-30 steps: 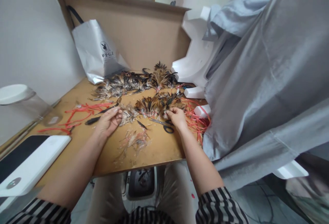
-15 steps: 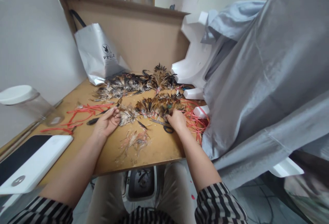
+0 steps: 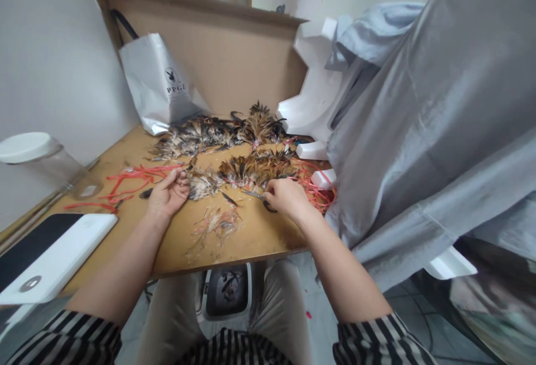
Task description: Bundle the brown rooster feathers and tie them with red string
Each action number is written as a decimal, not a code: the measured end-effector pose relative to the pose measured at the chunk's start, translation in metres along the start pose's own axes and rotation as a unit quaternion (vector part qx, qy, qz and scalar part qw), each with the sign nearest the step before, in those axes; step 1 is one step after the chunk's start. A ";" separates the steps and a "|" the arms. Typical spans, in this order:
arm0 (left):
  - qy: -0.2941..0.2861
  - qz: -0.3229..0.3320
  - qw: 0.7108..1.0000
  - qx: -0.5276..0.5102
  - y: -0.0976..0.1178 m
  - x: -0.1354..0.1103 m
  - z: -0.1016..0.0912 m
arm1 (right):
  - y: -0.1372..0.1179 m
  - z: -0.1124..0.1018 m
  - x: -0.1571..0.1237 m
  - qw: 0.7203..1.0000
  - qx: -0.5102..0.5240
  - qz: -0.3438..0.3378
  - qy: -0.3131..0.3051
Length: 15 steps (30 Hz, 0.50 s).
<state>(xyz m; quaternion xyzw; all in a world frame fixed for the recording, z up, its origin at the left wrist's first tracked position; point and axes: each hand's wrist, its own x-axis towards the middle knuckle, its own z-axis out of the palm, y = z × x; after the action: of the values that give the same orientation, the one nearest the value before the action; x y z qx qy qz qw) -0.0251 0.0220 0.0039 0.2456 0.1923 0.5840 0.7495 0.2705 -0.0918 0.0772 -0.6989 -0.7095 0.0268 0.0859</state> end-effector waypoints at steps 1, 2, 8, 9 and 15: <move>-0.001 -0.001 1.000 0.002 0.000 0.000 -0.001 | 0.002 0.010 0.007 1.000 0.000 -0.003 -0.009; -0.001 -0.002 1.000 0.003 -0.001 0.000 -0.002 | 0.005 0.020 0.016 1.000 -0.002 -0.003 0.004; 0.003 -0.010 1.000 0.010 -0.002 0.003 -0.006 | 0.018 0.054 0.057 0.996 0.020 0.013 0.084; 0.002 -0.011 1.000 0.010 -0.002 0.003 -0.007 | 0.019 0.054 0.059 0.996 0.026 0.013 0.080; 0.000 -0.012 1.000 -0.013 0.002 0.001 -0.003 | 0.022 0.014 0.042 1.000 0.023 0.009 0.002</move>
<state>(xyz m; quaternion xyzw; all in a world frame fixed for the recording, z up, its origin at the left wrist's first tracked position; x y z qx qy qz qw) -0.0280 0.0242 0.0024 0.2339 0.1877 0.5776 0.7592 0.2900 -0.0482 0.0639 -0.7033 -0.7021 0.0423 0.1031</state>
